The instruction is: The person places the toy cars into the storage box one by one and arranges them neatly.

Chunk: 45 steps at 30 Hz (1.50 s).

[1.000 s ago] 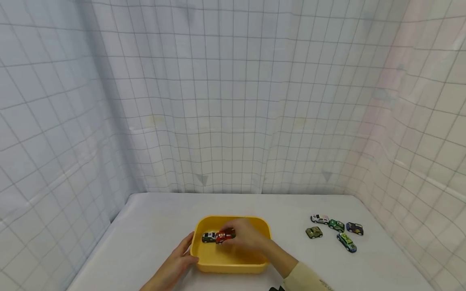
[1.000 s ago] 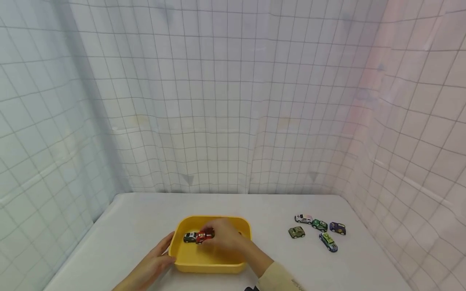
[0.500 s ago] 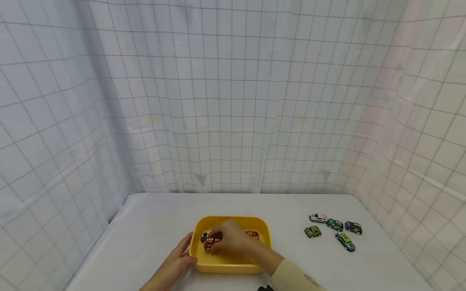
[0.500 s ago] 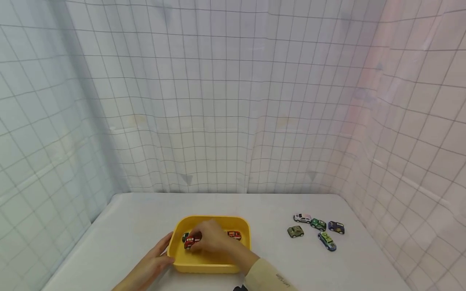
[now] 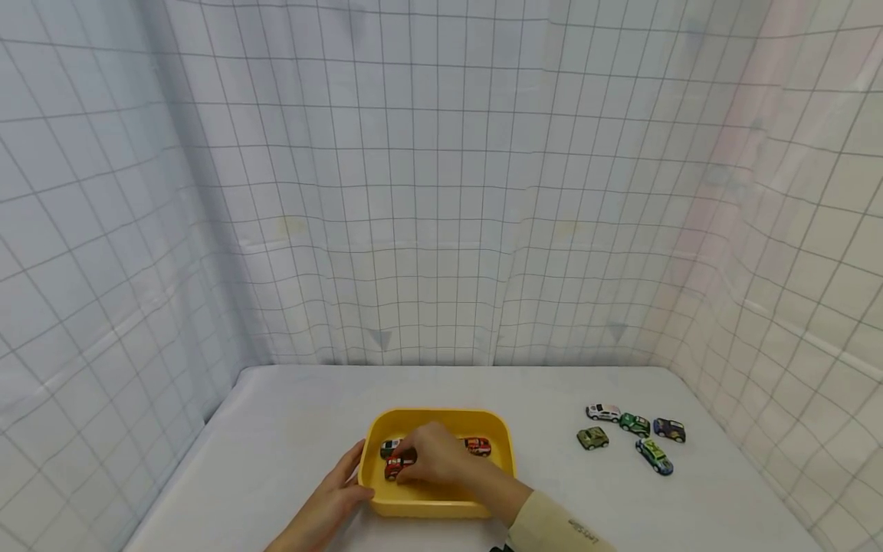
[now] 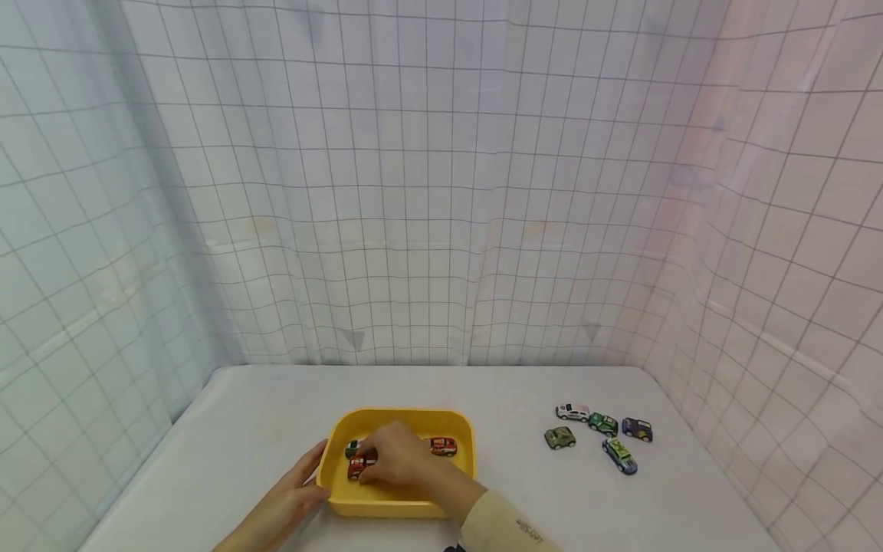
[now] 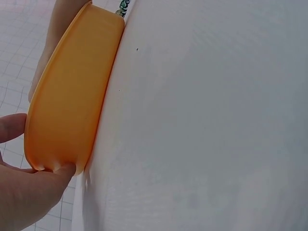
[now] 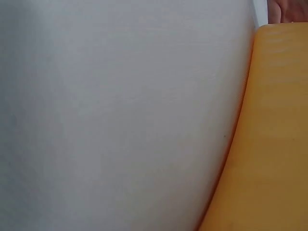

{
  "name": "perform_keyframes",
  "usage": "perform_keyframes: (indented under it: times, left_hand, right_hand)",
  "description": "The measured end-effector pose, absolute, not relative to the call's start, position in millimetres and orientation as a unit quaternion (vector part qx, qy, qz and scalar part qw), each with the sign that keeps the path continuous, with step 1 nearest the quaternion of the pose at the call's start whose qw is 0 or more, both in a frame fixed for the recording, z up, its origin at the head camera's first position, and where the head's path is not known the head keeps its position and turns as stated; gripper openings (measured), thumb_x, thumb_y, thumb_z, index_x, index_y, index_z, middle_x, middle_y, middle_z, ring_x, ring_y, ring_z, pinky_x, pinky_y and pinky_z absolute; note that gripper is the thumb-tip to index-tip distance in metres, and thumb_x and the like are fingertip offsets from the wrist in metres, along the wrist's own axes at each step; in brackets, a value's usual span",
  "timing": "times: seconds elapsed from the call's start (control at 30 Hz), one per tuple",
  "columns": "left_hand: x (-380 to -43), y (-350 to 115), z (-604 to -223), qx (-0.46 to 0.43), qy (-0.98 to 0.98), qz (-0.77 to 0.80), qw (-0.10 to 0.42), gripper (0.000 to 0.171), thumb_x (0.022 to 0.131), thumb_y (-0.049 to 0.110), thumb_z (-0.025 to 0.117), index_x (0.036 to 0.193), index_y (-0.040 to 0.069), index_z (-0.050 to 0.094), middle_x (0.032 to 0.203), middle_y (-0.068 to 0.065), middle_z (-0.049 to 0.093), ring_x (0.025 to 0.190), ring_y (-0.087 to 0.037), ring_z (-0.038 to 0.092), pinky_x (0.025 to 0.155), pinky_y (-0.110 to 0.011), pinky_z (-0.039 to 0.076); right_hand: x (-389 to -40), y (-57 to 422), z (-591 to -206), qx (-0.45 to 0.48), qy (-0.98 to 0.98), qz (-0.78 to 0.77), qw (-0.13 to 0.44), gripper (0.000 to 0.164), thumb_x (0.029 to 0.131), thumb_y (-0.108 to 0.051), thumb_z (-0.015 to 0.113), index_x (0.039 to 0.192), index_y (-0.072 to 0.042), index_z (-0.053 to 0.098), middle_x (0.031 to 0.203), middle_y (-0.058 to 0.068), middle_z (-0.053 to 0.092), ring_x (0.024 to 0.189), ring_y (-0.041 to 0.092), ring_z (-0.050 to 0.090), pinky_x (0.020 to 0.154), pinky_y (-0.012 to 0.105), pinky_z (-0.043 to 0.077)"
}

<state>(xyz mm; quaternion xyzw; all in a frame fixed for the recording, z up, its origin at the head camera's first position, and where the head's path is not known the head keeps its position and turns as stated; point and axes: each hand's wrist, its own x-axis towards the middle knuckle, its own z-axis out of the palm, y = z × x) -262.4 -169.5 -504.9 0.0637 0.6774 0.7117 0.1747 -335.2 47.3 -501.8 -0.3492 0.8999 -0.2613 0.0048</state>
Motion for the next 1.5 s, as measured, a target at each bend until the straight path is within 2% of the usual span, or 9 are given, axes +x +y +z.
perform_keyframes:
  times: [0.57, 0.7, 1.07, 1.27, 1.5]
  left_hand:
    - [-260, -169, -502, 0.061, 0.677, 0.711, 0.180, 0.087, 0.094, -0.005, 0.055, 0.164, 0.000, 0.005, 0.167, -0.030, -0.008, 0.150, -0.054, 0.005, 0.120, -0.061, 0.020]
    - [-261, -170, -504, 0.056, 0.677, 0.712, 0.178, 0.088, 0.093, -0.006, 0.056, 0.164, 0.000, 0.005, 0.167, -0.030, -0.007, 0.150, -0.053, 0.006, 0.119, -0.060, 0.022]
    - [-262, -171, -503, 0.070, 0.668, 0.717, 0.189, 0.088, 0.094, -0.005, 0.056, 0.164, -0.001, 0.003, 0.167, -0.030, -0.011, 0.150, -0.054, 0.002, 0.119, -0.060, 0.022]
    - [-261, -171, -502, 0.059, 0.670, 0.716, 0.188, 0.089, 0.092, -0.006, 0.056, 0.164, -0.002, 0.003, 0.167, -0.031, -0.011, 0.149, -0.054, 0.002, 0.119, -0.060, 0.021]
    - [-262, -170, -501, 0.044, 0.678, 0.712, 0.180, 0.089, 0.092, -0.004, 0.058, 0.164, 0.000, 0.005, 0.167, -0.030, -0.009, 0.149, -0.055, 0.004, 0.118, -0.061, 0.021]
  right_hand:
    - [-336, 45, -505, -0.351, 0.917, -0.190, -0.019, 0.033, 0.082, -0.037, 0.089, 0.109, -0.019, 0.082, 0.101, -0.015, 0.075, 0.092, -0.003, 0.065, 0.082, 0.018, 0.054]
    - [-336, 45, -506, -0.353, 0.916, -0.186, -0.021, 0.037, 0.081, -0.037, 0.089, 0.111, -0.017, 0.082, 0.104, -0.013, 0.075, 0.096, -0.001, 0.066, 0.085, 0.019, 0.054]
    - [-334, 50, -494, -0.349, 0.904, -0.247, -0.002, 0.033, 0.083, -0.030, 0.089, 0.111, -0.013, 0.082, 0.099, -0.013, 0.075, 0.083, -0.007, 0.060, 0.074, 0.013, 0.051]
    - [-333, 56, -488, -0.324, 0.904, -0.276, 0.032, 0.035, 0.084, -0.030, 0.088, 0.113, -0.011, 0.081, 0.103, -0.011, 0.076, 0.092, -0.003, 0.064, 0.081, 0.018, 0.055]
    - [-335, 67, -480, -0.339, 0.904, -0.260, 0.011, 0.037, 0.085, -0.025, 0.088, 0.115, -0.008, 0.079, 0.107, -0.007, 0.076, 0.096, 0.001, 0.067, 0.083, 0.017, 0.055]
